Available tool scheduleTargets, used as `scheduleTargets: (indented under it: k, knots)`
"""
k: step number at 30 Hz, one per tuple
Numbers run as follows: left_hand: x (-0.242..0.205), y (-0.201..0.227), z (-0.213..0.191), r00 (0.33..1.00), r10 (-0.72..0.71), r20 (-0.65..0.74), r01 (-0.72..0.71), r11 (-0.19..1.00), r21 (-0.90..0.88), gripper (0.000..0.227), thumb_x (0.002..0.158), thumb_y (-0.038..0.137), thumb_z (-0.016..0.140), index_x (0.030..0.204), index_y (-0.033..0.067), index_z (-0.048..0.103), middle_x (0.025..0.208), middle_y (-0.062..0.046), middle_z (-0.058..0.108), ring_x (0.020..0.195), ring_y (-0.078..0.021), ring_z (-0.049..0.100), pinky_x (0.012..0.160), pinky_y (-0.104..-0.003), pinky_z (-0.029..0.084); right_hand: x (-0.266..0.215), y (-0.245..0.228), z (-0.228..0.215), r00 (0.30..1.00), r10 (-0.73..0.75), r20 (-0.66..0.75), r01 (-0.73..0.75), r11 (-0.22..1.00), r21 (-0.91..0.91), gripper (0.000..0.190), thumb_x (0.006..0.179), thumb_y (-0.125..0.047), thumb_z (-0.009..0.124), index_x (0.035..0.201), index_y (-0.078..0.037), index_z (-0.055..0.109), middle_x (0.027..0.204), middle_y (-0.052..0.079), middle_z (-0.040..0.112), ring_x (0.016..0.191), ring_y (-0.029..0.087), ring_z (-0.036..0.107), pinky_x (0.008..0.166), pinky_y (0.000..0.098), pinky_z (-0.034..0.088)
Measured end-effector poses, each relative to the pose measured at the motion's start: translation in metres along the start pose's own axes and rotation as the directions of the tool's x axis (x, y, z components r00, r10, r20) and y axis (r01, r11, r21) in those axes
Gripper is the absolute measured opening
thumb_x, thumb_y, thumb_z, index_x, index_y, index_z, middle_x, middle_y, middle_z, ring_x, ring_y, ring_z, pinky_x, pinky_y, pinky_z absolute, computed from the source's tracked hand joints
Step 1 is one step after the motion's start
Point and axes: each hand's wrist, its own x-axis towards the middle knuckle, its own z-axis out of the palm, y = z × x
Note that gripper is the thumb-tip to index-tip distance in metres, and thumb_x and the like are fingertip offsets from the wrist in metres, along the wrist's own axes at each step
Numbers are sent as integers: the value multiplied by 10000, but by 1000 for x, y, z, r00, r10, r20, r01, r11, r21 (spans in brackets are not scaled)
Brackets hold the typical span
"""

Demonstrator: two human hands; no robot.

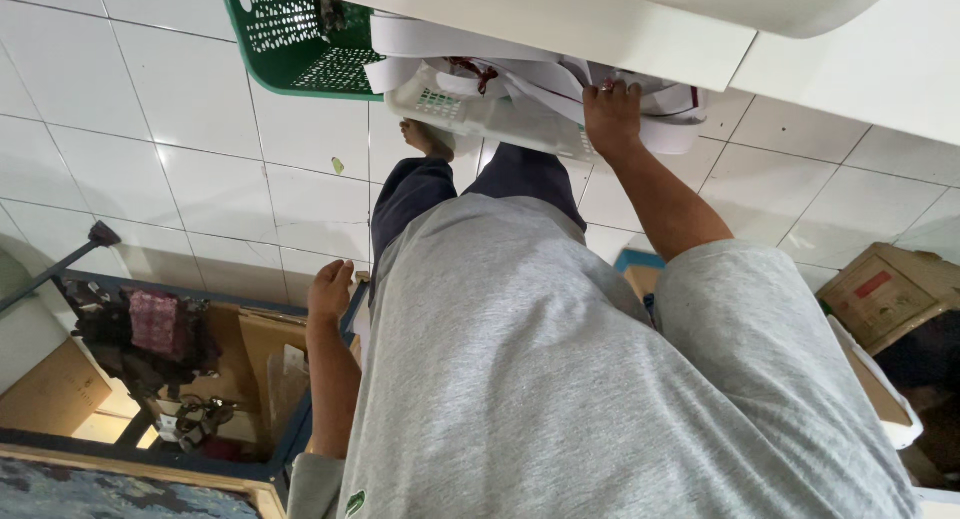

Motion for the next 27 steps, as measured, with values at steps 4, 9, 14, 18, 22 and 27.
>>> scheduleTargets:
  k: [4, 9, 14, 18, 22, 27]
  knots:
    - [6, 3, -1, 999, 35, 37, -31, 993, -114, 579, 971, 415, 645, 1334, -36, 638, 1093, -158, 735, 965, -210, 666, 885, -345, 520, -9, -1, 0, 996, 76, 41, -78, 994, 75, 308, 894, -124, 591, 1170, -14, 673, 1096, 221, 700, 947, 368, 618, 777, 537, 435]
    - [8, 7, -2, 999, -38, 37, 40, 997, -62, 593, 968, 411, 638, 1378, -16, 605, 1114, -144, 729, 982, -188, 662, 902, -352, 516, -10, 15, -1, 949, 264, 173, -271, 962, 14, 270, 811, -126, 648, 1068, -49, 684, 1056, 177, 718, 1002, 329, 658, 906, 545, 473]
    - [8, 14, -4, 999, 11, 48, -7, 997, -74, 595, 962, 406, 641, 1364, -31, 604, 1147, -135, 728, 970, -188, 679, 890, -347, 530, -10, 30, 6, 983, 149, 111, -157, 985, 76, 256, 918, -87, 654, 1162, -41, 718, 1116, 228, 710, 907, 365, 673, 766, 487, 504]
    - [10, 18, -4, 999, 31, 35, -31, 1000, -1, 577, 969, 392, 636, 1360, -32, 621, 1149, -132, 735, 963, -183, 690, 892, -340, 527, -15, 39, 7, 968, 175, 182, -191, 978, 78, 121, 971, -77, 641, 954, -40, 755, 1066, 194, 710, 1006, 366, 645, 880, 523, 480]
    - [11, 18, -3, 998, 49, 35, -48, 998, -35, 583, 963, 392, 644, 1352, -41, 615, 1136, -140, 731, 954, -197, 683, 880, -345, 530, -11, 38, -2, 991, 128, -26, -128, 992, 16, 126, 853, -151, 678, 786, -86, 762, 1115, 168, 720, 1144, 338, 602, 1040, 562, 380]
    - [13, 24, -4, 997, 43, 57, -40, 998, -57, 594, 953, 400, 641, 1345, -46, 607, 1114, -137, 726, 956, -199, 676, 871, -349, 526, 2, 30, -39, 943, 187, 277, -201, 979, 23, 122, 842, -115, 677, 877, -78, 787, 1003, 183, 738, 1120, 372, 613, 1024, 548, 400]
